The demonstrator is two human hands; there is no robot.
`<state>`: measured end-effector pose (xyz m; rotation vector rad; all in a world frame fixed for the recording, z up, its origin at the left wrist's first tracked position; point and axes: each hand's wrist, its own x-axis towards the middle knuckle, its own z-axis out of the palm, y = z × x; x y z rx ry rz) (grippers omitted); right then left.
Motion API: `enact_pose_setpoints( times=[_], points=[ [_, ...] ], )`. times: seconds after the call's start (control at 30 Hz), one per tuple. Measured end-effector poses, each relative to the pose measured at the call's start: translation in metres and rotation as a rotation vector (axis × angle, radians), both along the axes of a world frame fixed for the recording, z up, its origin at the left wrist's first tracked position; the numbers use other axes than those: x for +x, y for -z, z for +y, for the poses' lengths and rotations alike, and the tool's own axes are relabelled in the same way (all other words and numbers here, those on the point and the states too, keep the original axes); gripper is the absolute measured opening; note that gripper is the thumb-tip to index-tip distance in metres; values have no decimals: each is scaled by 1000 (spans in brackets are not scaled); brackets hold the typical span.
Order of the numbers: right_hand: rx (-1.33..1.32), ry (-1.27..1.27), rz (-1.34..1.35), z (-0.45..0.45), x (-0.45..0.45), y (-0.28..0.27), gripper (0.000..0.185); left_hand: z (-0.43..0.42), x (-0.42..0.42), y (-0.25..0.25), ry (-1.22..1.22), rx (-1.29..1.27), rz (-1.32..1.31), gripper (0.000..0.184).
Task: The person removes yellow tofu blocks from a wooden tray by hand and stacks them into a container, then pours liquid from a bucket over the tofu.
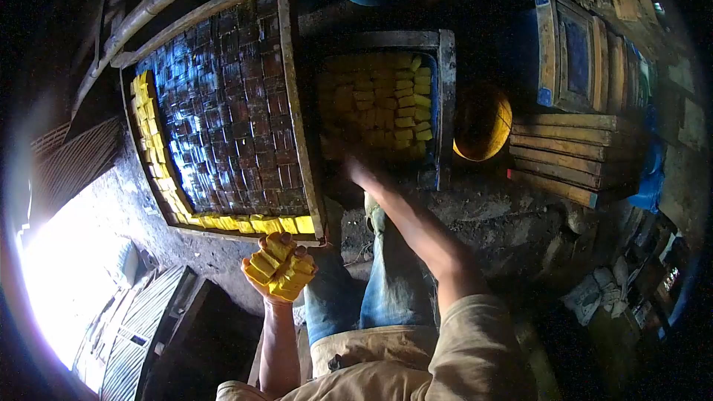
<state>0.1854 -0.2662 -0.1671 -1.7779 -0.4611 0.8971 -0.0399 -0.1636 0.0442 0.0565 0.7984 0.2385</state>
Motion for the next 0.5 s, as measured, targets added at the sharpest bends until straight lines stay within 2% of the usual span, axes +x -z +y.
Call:
enact_pose_setpoints(
  times=[0.03,0.07,0.13,0.17,0.23,0.3,0.43,0.5],
  points=[
    [-13,14,-125,-2,5,-18,47,0,3,-2,10,-17,-29,53],
    [-35,141,198,-4,11,-41,51,-1,-1,4,-12,-5,2,54],
    [-55,266,527,-4,8,-43,55,-4,1,6,-12,-13,-24,55],
    [219,400,472,-1,4,-30,46,-4,3,8,-7,-21,-53,55],
    [498,528,411,10,8,-32,41,-7,12,6,23,-29,-92,55],
    [485,817,1179,16,17,-33,31,-13,22,1,1,-61,-129,55],
    [320,755,1235,28,24,-41,29,-20,40,-3,1,-42,-98,50],
    [187,660,1010,26,23,-54,29,-23,41,-3,-4,-34,-60,50]
  ],
)
